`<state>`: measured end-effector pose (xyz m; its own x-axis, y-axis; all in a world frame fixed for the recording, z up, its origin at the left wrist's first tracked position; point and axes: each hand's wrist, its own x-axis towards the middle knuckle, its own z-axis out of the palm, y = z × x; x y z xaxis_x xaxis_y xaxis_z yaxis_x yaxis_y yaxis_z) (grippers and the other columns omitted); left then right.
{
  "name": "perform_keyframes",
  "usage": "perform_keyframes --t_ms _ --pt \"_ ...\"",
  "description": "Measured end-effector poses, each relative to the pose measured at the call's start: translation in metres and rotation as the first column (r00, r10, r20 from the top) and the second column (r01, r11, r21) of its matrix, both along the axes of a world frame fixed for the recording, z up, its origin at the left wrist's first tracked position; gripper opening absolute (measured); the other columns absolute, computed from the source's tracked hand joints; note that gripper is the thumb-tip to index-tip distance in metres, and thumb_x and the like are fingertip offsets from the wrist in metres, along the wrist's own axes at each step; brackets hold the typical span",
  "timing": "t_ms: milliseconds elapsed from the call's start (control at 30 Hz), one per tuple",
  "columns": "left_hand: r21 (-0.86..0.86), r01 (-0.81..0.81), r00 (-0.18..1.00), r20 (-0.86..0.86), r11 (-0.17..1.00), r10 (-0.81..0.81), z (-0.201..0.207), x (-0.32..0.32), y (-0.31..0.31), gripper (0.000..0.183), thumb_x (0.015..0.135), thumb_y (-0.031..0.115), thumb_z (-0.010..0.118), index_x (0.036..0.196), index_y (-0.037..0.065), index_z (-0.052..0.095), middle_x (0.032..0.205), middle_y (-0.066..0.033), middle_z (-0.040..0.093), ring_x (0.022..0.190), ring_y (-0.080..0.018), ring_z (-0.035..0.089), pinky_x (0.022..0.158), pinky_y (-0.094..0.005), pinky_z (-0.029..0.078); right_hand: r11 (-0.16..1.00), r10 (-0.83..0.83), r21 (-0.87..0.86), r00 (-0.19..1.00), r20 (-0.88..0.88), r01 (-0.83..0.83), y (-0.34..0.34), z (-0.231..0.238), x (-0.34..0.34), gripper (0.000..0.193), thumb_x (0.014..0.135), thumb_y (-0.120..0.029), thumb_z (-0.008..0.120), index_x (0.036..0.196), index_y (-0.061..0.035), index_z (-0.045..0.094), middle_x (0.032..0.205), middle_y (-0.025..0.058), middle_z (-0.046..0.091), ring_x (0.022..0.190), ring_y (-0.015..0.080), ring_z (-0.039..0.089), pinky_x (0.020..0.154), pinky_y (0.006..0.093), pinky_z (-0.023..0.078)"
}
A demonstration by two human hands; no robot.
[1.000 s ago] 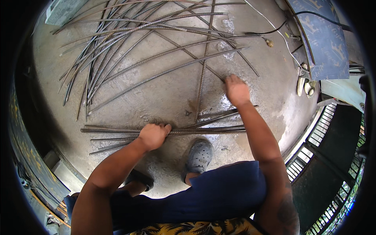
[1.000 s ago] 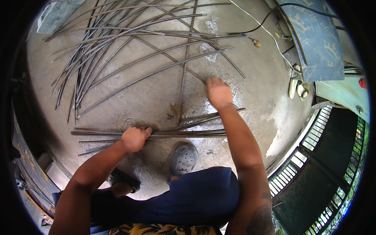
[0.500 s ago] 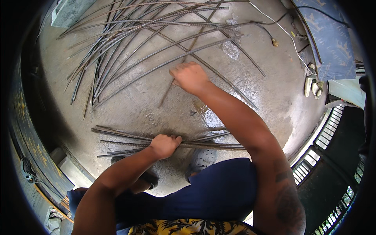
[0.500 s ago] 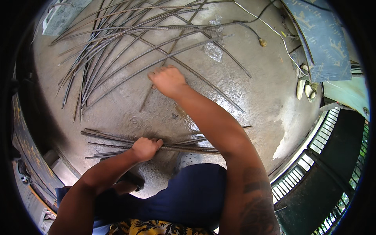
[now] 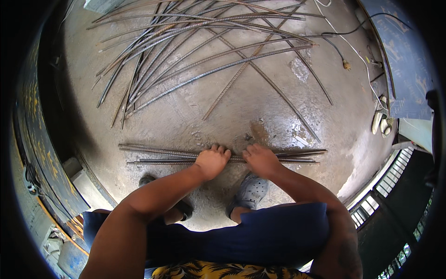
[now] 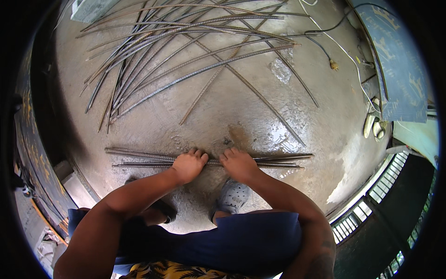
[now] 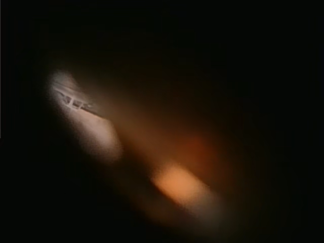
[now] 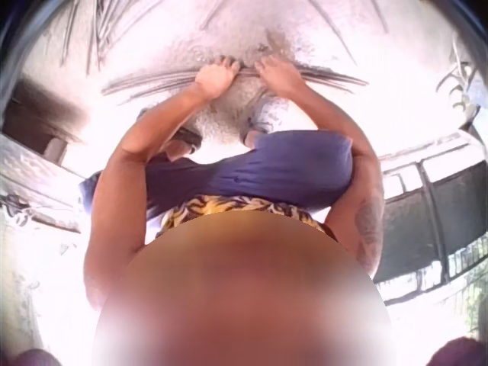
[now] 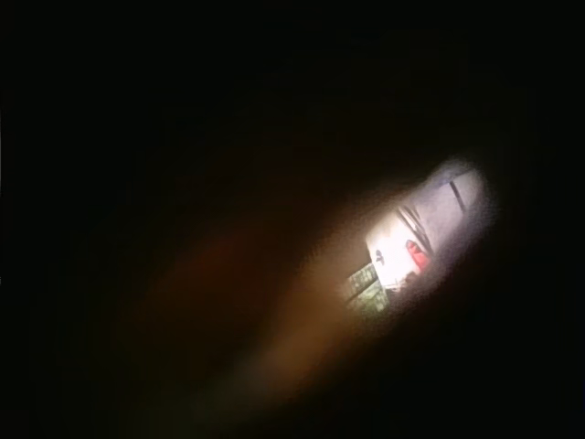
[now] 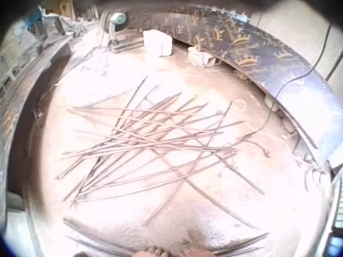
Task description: The person uses a chop saw to cut multiple steel rods into shorter pieces. After cutting, the person gathers and stacks the cut rods on the floor.
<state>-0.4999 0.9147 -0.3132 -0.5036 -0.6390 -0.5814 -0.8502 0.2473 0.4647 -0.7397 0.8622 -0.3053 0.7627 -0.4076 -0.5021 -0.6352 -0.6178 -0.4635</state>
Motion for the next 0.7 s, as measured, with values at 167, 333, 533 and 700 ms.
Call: perform_keyframes --t_ms 167,333,533,700 --pt "-0.304 0.023 1.000 -0.013 0.952 -0.028 0.044 -0.017 -0.065 0.066 0.091 0.044 0.073 0.140 0.004 0.057 0.133 -0.0176 0.056 0.130 -0.0372 0.047 0.111 -0.0543 0.036 0.976 0.129 -0.174 0.991 -0.024 -0.131 0.000 -0.014 0.000 0.031 0.095 -0.025 0.064 0.118 -0.0038 0.068 0.114 0.0086 0.065 0.115 0.0281 0.060 0.101 0.0419 0.048" --pt "-0.606 -0.341 0.902 0.005 0.718 0.432 0.020 -0.012 -0.174 0.109 0.080 0.055 0.083 0.158 -0.004 0.035 0.156 -0.0230 0.042 0.144 -0.0387 0.039 0.119 -0.0556 0.031 0.990 0.143 0.015 0.990 -0.015 -0.143 -0.062 0.011 0.028 0.066 0.090 -0.050 0.076 0.132 0.0000 0.064 0.134 0.0170 0.059 0.127 0.0336 0.054 0.108 0.0452 0.044" --pt "-0.435 -0.384 0.848 0.182 0.814 0.497 0.007 0.008 -0.213 0.119 0.079 0.055 0.086 0.164 -0.001 0.023 0.162 -0.0204 0.035 0.151 -0.0379 0.031 0.125 -0.0533 0.025 0.893 -0.169 -0.370 0.954 0.248 0.255 -0.122 -0.002 0.022 0.068 0.086 -0.042 0.082 0.134 -0.0001 0.059 0.138 0.0185 0.057 0.132 0.0358 0.053 0.115 0.0479 0.041" --pt "-0.488 -0.365 0.839 0.196 0.793 0.507 0.011 0.048 -0.235 0.115 0.079 0.051 0.087 0.163 0.000 0.027 0.163 -0.0220 0.033 0.150 -0.0389 0.032 0.124 -0.0514 0.027 0.843 -0.317 -0.377 0.920 0.229 0.384 -0.183 0.021 0.009 0.061 0.089 -0.033 0.080 0.136 -0.0017 0.057 0.138 0.0182 0.056 0.131 0.0364 0.053 0.114 0.0457 0.043"
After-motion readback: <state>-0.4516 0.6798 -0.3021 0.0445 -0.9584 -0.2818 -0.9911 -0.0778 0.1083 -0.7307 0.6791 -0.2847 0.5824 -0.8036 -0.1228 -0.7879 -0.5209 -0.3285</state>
